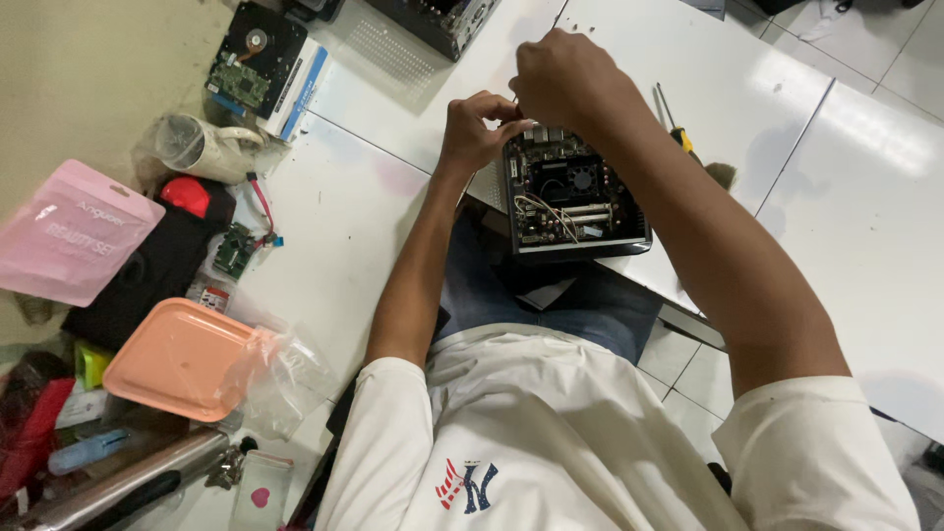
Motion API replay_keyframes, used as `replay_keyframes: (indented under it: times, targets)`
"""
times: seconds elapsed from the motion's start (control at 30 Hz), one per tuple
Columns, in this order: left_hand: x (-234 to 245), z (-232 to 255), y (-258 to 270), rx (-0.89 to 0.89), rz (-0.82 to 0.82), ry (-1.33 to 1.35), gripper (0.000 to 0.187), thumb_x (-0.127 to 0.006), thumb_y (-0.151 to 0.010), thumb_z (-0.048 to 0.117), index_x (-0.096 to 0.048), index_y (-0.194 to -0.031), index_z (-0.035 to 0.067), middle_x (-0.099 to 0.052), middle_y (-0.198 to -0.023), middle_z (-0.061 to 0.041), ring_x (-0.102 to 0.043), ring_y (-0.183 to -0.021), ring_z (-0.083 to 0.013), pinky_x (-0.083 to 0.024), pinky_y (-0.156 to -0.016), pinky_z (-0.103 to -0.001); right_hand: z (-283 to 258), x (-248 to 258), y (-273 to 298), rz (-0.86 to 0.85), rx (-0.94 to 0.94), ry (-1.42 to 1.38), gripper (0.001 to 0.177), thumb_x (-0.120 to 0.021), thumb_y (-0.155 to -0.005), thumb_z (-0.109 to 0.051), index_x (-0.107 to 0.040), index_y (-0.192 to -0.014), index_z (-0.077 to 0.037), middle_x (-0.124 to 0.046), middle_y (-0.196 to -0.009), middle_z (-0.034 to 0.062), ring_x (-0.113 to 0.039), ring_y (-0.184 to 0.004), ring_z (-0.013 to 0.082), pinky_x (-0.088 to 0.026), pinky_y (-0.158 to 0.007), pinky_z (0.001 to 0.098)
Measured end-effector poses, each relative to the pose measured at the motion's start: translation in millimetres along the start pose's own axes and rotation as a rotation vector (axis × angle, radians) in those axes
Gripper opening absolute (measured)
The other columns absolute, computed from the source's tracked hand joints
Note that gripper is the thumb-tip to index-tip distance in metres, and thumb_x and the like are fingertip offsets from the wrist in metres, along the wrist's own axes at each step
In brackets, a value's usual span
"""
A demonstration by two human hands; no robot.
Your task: The person removes screws from a computer case and motherboard using a screwdriver. They then remove the motherboard from the case and place it on their lap. The person continues to unscrew components from the motherboard and uses a brush to clean the board.
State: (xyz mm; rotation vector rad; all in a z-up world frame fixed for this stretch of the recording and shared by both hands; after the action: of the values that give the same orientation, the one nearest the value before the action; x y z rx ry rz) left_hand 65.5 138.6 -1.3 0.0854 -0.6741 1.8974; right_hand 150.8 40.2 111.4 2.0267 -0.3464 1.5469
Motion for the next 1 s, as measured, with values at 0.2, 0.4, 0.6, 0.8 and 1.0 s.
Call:
replay_keyframes:
  times: [0.2, 0.4, 0.6, 0.8, 1.0]
  targets:
    - [3, -20, 6, 0.127, -0.149, 0.136, 0.025, -0.086, -0.094, 0.008, -0.084, -0.117, 0.016, -0.078, -0.108, -0.007, -0.074, -0.098, -0.0180, -0.060, -0.077, -0.030, -7, 13, 11, -0.038, 0.175, -0.048, 0.027, -0.071, -0.085, 0.008, -0.067, -0.107, -0.007, -0.056, -0.108, 0.0178, -0.064, -0.086, 0.0448, -0.046, -0.055, 0.0520]
    - [3, -12, 10, 0.085, -0.136, -0.002, 0.025, -0.091, -0.091, 0.011, -0.084, -0.115, 0.014, -0.066, -0.096, -0.005, -0.069, -0.076, -0.0153, -0.057, -0.069, -0.031, -39, 25, 22, -0.137, 0.222, -0.044, 0.054, -0.072, -0.090, 0.011, -0.055, -0.139, -0.003, -0.072, -0.110, 0.0211, -0.068, -0.094, 0.0366, -0.052, -0.066, 0.0473]
    - [9, -22, 11, 0.060, -0.031, -0.028, 0.026, -0.103, -0.077, 0.025, -0.085, -0.092, 0.015, -0.071, -0.090, -0.002, -0.071, -0.078, -0.0134, -0.058, -0.070, -0.033, -31, 20, 12, 0.014, 0.025, -0.075, 0.047, -0.053, -0.118, -0.041, -0.065, -0.127, 0.004, -0.069, -0.094, 0.0263, -0.071, -0.072, 0.0385, -0.058, -0.051, 0.0459]
    - [1, -24, 5, -0.001, -0.233, 0.026, 0.013, -0.079, -0.090, 0.008, -0.085, -0.100, 0.015, -0.076, -0.107, -0.005, -0.062, -0.083, -0.0182, -0.046, -0.062, -0.034, -39, -7, 13, 0.069, 0.395, -0.014, 0.024, -0.076, -0.084, 0.007, -0.068, -0.103, -0.006, -0.061, -0.090, 0.0095, -0.062, -0.066, 0.0249, -0.049, -0.056, 0.0387]
    - [6, -28, 2, 0.065, -0.056, -0.054, 0.032, -0.105, -0.079, 0.025, -0.076, -0.076, 0.011, -0.035, -0.071, 0.004, -0.029, -0.063, -0.0105, -0.023, -0.054, -0.034, -30, 40, 23, 0.010, 0.117, -0.134, 0.061, -0.075, -0.106, -0.056, -0.060, -0.130, -0.002, -0.073, -0.095, 0.0256, -0.070, -0.068, 0.0412, -0.053, -0.049, 0.0501]
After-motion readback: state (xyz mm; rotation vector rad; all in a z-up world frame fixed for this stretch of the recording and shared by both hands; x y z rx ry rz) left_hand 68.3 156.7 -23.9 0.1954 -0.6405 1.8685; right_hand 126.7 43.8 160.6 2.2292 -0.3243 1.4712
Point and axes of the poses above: each hand's wrist, its own y-axis away from the middle knuckle, its own x-axis out of the back of the hand, z = x × y, the point moved 6 cm from there along -y, towards the middle knuckle
